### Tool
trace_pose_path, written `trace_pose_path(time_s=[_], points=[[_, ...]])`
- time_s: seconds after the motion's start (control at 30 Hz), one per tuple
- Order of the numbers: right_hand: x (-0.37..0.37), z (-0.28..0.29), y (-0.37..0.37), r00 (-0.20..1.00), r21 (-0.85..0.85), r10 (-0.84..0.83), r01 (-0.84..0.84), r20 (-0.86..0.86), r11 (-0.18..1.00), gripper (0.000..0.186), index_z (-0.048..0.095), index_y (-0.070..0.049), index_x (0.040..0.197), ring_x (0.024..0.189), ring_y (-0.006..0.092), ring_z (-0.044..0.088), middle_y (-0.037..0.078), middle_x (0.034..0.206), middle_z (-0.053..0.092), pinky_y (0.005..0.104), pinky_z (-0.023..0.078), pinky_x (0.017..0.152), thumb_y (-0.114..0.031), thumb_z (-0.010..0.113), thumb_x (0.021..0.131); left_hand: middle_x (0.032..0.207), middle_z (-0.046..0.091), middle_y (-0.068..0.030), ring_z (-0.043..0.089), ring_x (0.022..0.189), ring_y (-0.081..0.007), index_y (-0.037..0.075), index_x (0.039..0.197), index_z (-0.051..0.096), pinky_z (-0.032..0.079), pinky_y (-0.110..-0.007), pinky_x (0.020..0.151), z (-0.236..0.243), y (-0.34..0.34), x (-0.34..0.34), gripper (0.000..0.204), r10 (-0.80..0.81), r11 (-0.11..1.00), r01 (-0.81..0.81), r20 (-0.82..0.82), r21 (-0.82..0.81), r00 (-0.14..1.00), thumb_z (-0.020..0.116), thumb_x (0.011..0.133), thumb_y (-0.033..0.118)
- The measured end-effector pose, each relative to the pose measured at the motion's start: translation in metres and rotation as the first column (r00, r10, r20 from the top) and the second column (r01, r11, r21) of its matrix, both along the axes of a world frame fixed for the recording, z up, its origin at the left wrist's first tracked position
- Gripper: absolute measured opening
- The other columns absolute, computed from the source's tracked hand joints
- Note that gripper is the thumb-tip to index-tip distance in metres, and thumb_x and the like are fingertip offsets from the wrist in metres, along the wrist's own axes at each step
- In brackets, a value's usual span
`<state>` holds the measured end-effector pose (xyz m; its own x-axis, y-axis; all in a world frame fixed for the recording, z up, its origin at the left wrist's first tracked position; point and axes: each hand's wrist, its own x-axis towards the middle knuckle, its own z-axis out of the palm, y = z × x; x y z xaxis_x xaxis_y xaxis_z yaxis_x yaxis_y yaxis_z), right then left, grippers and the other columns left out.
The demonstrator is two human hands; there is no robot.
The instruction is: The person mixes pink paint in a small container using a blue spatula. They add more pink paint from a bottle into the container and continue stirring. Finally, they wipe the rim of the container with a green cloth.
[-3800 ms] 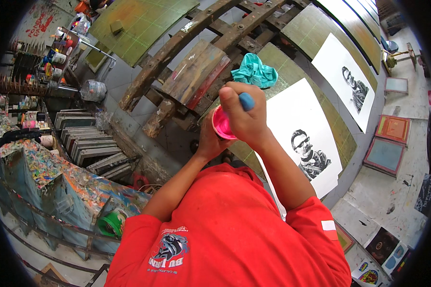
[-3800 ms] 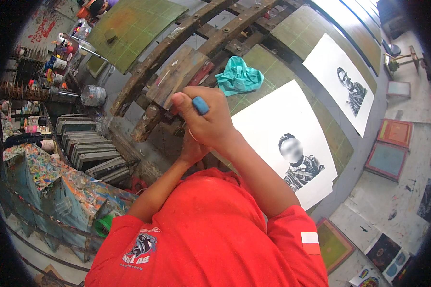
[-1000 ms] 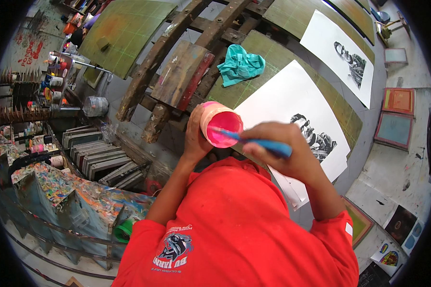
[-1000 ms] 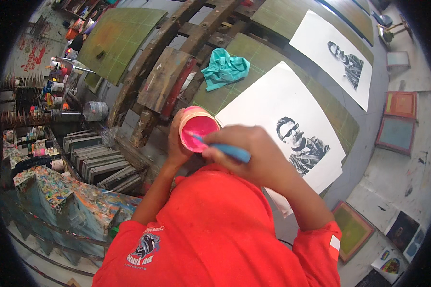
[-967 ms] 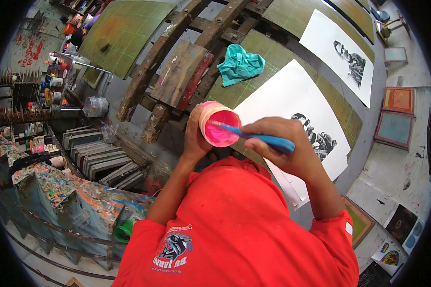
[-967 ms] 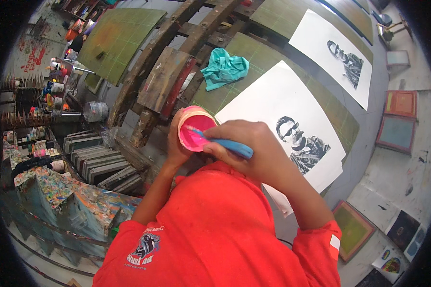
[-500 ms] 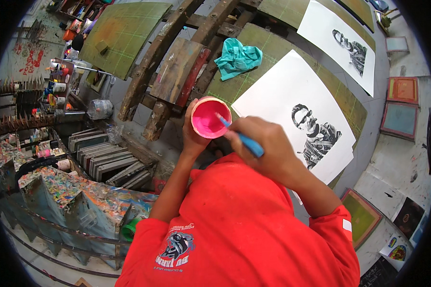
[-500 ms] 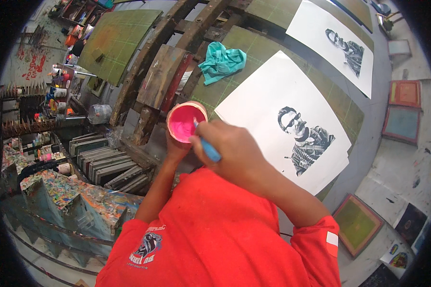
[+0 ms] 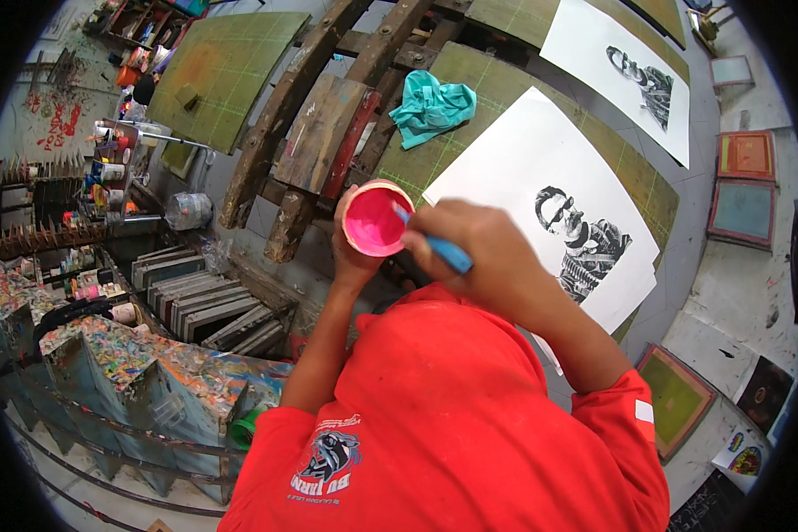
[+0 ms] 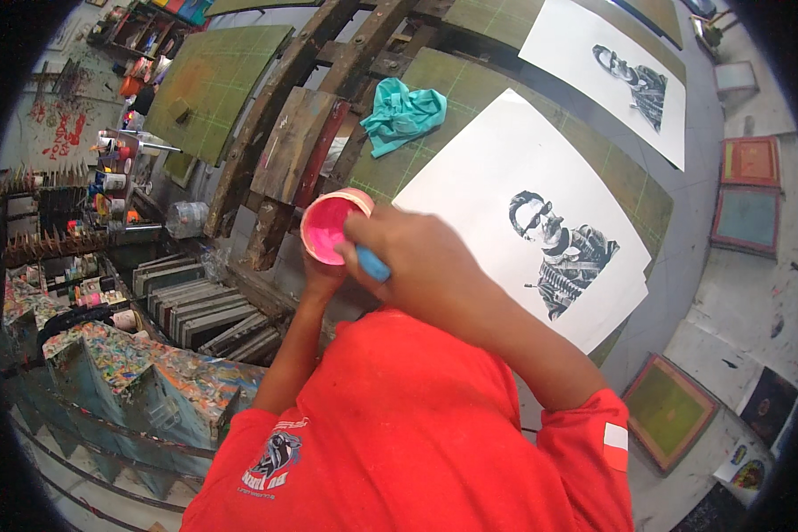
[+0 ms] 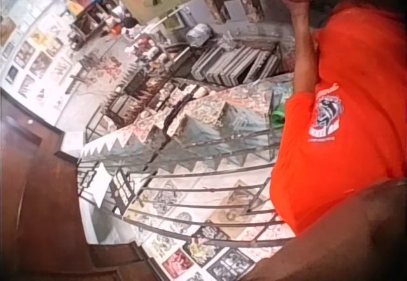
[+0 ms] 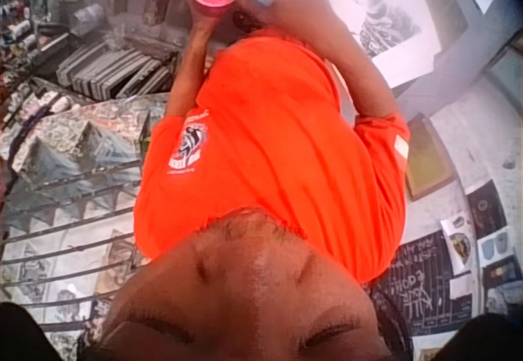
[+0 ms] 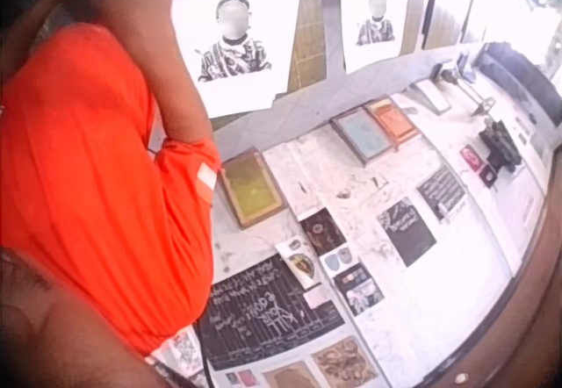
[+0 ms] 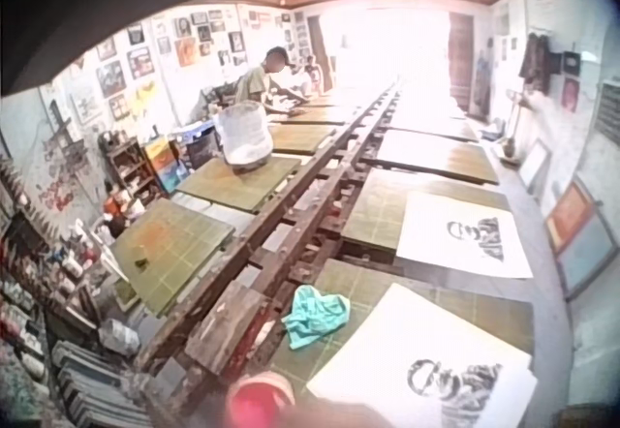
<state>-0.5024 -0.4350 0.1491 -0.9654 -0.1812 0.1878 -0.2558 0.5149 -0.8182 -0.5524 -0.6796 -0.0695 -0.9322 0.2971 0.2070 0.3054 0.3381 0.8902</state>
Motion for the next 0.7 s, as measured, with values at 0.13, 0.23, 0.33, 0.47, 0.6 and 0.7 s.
trace_pose_path(time_s=[0.13, 0.23, 0.33, 0.47, 0.6, 0.7], points=[[0.004, -0.004, 0.0, 1.0, -0.294, 0.008, -0.007, 0.001, 0.956, 0.017, 0.064, -0.006, 0.097, 0.072, 0.0386, 0.065, 0.017, 0.079, 0.063, 0.047, 0.052, 0.064, -0.022, 0.066, 0.094, 0.148, 0.048, -0.0172, 0.057, 0.128, -0.0317, 0.005, 0.152, 0.03, 0.048, -0.042, 0.108, 0.019, 0.008, -0.002, 0.113, -0.056, 0.997, 0.062, -0.135, 0.043, 0.989, 0.097, 0.063, 0.022], [0.004, 0.002, 0.005, 0.999, -0.068, -0.04, 0.041, 0.016, 0.997, 0.015, 0.063, -0.005, 0.096, 0.072, 0.0383, 0.065, 0.017, 0.078, 0.064, 0.0473, 0.052, 0.065, -0.02, 0.066, 0.093, 0.149, 0.048, -0.0172, 0.057, 0.129, -0.0321, 0.004, 0.152, 0.032, 0.048, -0.042, 0.108, 0.019, 0.013, 0.002, 0.112, -0.028, 0.989, 0.029, -0.01, 0.146, 1.0, 0.097, 0.063, 0.023], [0.015, -0.007, -0.005, 1.0, -0.154, -0.012, 0.008, -0.023, 0.988, 0.013, 0.063, -0.004, 0.095, 0.073, 0.0371, 0.066, 0.017, 0.079, 0.064, 0.0466, 0.052, 0.065, -0.016, 0.068, 0.092, 0.147, 0.049, -0.017, 0.056, 0.129, -0.0315, 0.004, 0.152, 0.032, 0.048, -0.04, 0.107, 0.02, 0.013, -0.004, 0.11, -0.043, 0.999, 0.043, -0.244, -0.006, 0.969, 0.096, 0.065, 0.023], [0.013, -0.001, 0.003, 0.99, -0.197, -0.138, 0.134, -0.008, 0.971, 0.012, 0.065, -0.004, 0.092, 0.072, 0.0358, 0.066, 0.016, 0.08, 0.065, 0.0443, 0.053, 0.066, -0.016, 0.069, 0.091, 0.147, 0.049, -0.0174, 0.055, 0.13, -0.0313, 0.004, 0.153, 0.032, 0.047, -0.041, 0.108, 0.024, 0.013, -0.001, 0.109, -0.034, 0.999, 0.038, -0.175, 0.019, 0.984, 0.095, 0.066, 0.021], [0.023, -0.011, -0.004, 1.0, -0.166, 0.0, 0.005, 0.03, 0.986, 0.011, 0.066, -0.005, 0.093, 0.071, 0.0338, 0.066, 0.015, 0.08, 0.066, 0.0431, 0.053, 0.065, -0.015, 0.069, 0.091, 0.146, 0.05, -0.0177, 0.055, 0.13, -0.0323, 0.005, 0.153, 0.033, 0.048, -0.041, 0.107, 0.034, 0.018, 0.0, 0.105, -0.036, 0.999, 0.031, -0.276, -0.023, 0.96, 0.093, 0.068, 0.018], [0.014, -0.004, 0.006, 0.987, -0.27, -0.16, 0.146, -0.03, 0.952, 0.012, 0.064, -0.005, 0.092, 0.072, 0.0347, 0.066, 0.015, 0.077, 0.064, 0.0442, 0.053, 0.065, -0.016, 0.069, 0.092, 0.147, 0.049, -0.0182, 0.055, 0.13, -0.0343, 0.005, 0.152, 0.034, 0.047, -0.043, 0.107, 0.029, 0.017, 0.0, 0.102, -0.016, 1.0, 0.015, -0.228, -0.004, 0.974, 0.093, 0.07, 0.02]])
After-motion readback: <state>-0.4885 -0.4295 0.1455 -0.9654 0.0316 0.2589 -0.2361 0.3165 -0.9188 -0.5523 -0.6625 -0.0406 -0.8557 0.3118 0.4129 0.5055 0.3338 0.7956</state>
